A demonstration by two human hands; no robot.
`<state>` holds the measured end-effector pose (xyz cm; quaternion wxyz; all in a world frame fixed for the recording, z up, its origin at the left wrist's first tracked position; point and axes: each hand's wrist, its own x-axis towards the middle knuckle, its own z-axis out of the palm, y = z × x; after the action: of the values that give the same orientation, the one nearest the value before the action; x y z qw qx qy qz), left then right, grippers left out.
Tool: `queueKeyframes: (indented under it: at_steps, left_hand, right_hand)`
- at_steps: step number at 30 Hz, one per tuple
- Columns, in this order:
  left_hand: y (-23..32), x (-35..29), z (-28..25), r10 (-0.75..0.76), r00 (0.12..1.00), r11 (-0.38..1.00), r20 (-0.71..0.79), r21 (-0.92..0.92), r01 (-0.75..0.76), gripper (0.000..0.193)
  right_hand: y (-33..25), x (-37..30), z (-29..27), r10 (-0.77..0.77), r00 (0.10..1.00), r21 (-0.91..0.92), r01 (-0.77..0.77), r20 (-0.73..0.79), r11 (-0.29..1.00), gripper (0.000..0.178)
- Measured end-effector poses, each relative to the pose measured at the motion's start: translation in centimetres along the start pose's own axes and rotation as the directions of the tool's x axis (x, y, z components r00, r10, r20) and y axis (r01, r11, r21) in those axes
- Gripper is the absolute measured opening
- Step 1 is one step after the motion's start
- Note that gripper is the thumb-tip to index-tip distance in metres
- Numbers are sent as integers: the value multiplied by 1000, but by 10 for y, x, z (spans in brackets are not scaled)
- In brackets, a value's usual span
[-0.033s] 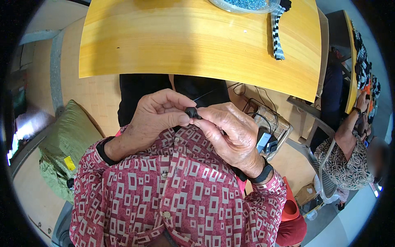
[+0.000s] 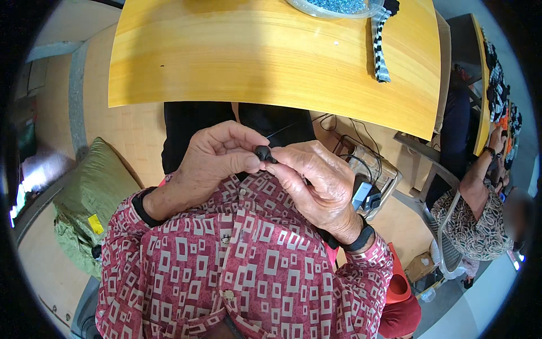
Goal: The person assembles small black plastic parts by hand.
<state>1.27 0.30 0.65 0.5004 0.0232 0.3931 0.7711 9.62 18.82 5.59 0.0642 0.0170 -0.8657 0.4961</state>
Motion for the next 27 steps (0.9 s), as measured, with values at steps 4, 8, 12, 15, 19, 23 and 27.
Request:
queueKeyframes:
  at_steps: [4,8,12,15,19,23,27]
  left_hand:
    - [3,5,0,-74,996,993,53,-87,79,24]
    - [8,8,3,-140,990,978,29,-151,143,25]
    - [8,10,2,-202,979,949,23,-241,202,25]
    - [6,11,2,-223,974,942,38,-248,226,26]
    - [7,12,5,-237,971,936,39,-260,239,27]
    - [6,12,5,-222,973,945,61,-233,230,27]
    - [2,11,6,-175,984,964,37,-196,179,26]
  right_hand:
    - [3,-4,0,6,999,35,-5,-38,999,18]
    - [9,-7,1,19,995,94,-9,-99,996,20]
    - [8,-12,2,53,992,98,-42,-111,994,20]
    - [10,-13,1,29,990,75,-19,-136,997,20]
    - [5,-9,-1,3,994,-7,-4,-109,1000,19]
    - [3,-8,-2,-32,996,-92,25,-82,995,19]
    - [2,-7,-1,-90,994,-160,78,-68,984,20]
